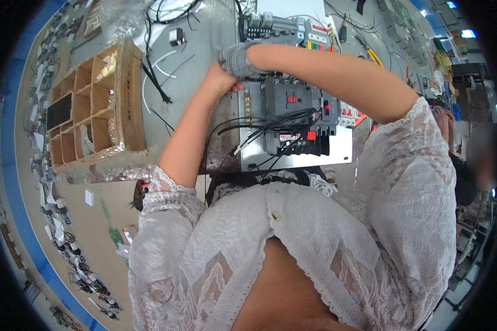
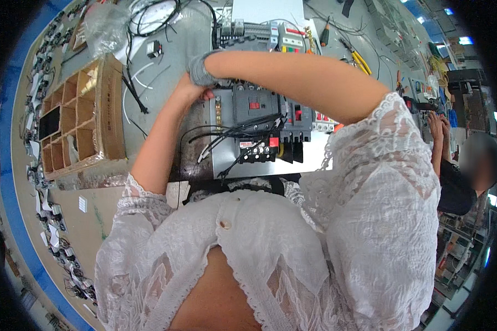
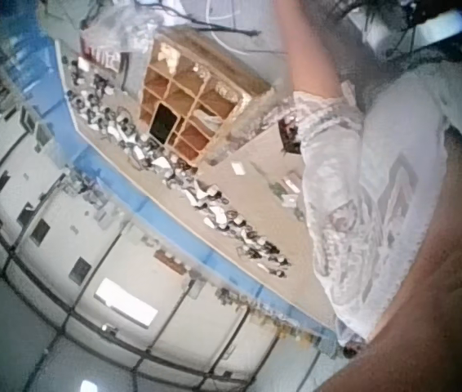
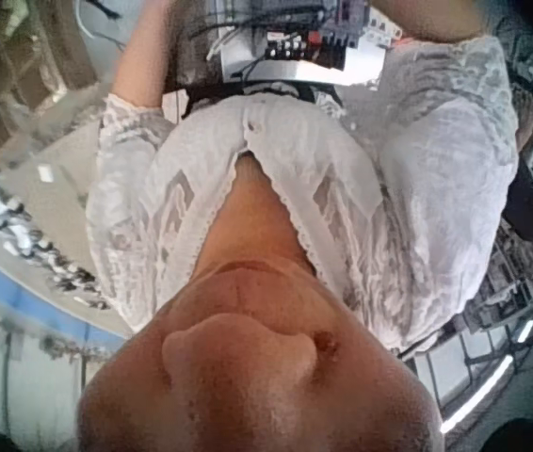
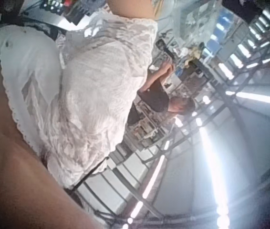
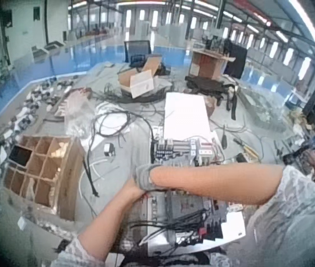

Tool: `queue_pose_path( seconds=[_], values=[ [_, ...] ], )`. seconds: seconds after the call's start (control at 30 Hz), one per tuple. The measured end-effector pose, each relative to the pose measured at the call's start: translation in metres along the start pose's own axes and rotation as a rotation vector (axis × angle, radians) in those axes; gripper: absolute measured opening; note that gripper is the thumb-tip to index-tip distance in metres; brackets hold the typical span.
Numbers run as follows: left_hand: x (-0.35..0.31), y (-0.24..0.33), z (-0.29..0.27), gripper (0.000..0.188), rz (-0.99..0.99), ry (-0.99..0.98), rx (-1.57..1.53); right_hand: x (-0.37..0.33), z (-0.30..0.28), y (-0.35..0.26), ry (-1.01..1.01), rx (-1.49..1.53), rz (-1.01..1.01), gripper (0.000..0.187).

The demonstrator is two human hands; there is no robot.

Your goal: The person connects black wires to terminals on an electrical control box. They strip wire ends, insert them into terminal blocks, and tighten screws to secure the connections. The person also handles a white paper document and various tools on the workbench.

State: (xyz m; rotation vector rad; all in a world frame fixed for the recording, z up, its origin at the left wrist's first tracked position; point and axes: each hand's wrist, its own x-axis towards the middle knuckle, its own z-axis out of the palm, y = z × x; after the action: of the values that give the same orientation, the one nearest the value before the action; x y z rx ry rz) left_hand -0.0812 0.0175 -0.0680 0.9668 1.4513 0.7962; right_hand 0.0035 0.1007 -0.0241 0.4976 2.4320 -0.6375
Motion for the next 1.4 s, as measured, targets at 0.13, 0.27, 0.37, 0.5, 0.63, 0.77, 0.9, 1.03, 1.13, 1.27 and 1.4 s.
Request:
queue_pose_path(
  seconds=[0.13, 0.27, 0.37, 0.5, 0.63, 0.77, 0.9, 1.03, 1.13, 1.27, 1.4],
  values=[
    [-0.006, -0.009, -0.005, 0.014, 0.040, -0.057, -0.094, 0.005, -0.014, -0.011, 0.233, -0.208, 0.097, 0.040],
    [-0.023, -0.019, -0.007, 0.017, 0.175, -0.048, -0.241, -0.061, -0.074, -0.079, 0.586, 0.120, 0.063, 0.041],
    [-0.020, -0.024, 0.001, 0.021, 0.395, -0.005, -0.009, -0.130, -0.085, -0.083, 0.892, 0.674, -0.300, 0.032],
    [-0.016, -0.011, 0.024, 0.017, 0.630, 0.115, 0.313, -0.238, -0.064, -0.051, 1.222, 0.927, -0.276, 0.031],
    [-0.034, 0.009, 0.028, 0.010, 0.705, 0.333, 0.651, -0.261, 0.009, -0.018, 1.542, 0.893, -0.138, 0.028],
    [-0.043, 0.023, 0.041, 0.011, 0.643, 0.405, 0.919, -0.248, 0.074, 0.008, 1.510, 1.210, -0.032, 0.024],
    [-0.041, 0.033, 0.050, 0.016, 0.471, 0.390, 1.199, -0.236, 0.103, 0.012, 1.444, 1.306, 0.026, 0.015],
    [-0.032, 0.040, 0.051, 0.019, 0.272, 0.318, 1.364, -0.224, 0.122, 0.018, 1.405, 1.151, 0.079, 0.013],
    [-0.028, 0.048, 0.045, 0.020, 0.285, 0.160, 1.492, -0.221, 0.126, 0.024, 1.329, 1.086, 0.106, 0.012],
    [-0.016, 0.042, 0.030, 0.026, 0.324, 0.101, 1.368, -0.212, 0.131, 0.023, 1.361, 0.975, 0.093, 0.012],
    [-0.018, 0.021, 0.018, 0.024, 0.140, 0.124, 0.626, -0.215, 0.131, 0.023, 1.318, 1.120, 0.097, 0.013]
  ],
)
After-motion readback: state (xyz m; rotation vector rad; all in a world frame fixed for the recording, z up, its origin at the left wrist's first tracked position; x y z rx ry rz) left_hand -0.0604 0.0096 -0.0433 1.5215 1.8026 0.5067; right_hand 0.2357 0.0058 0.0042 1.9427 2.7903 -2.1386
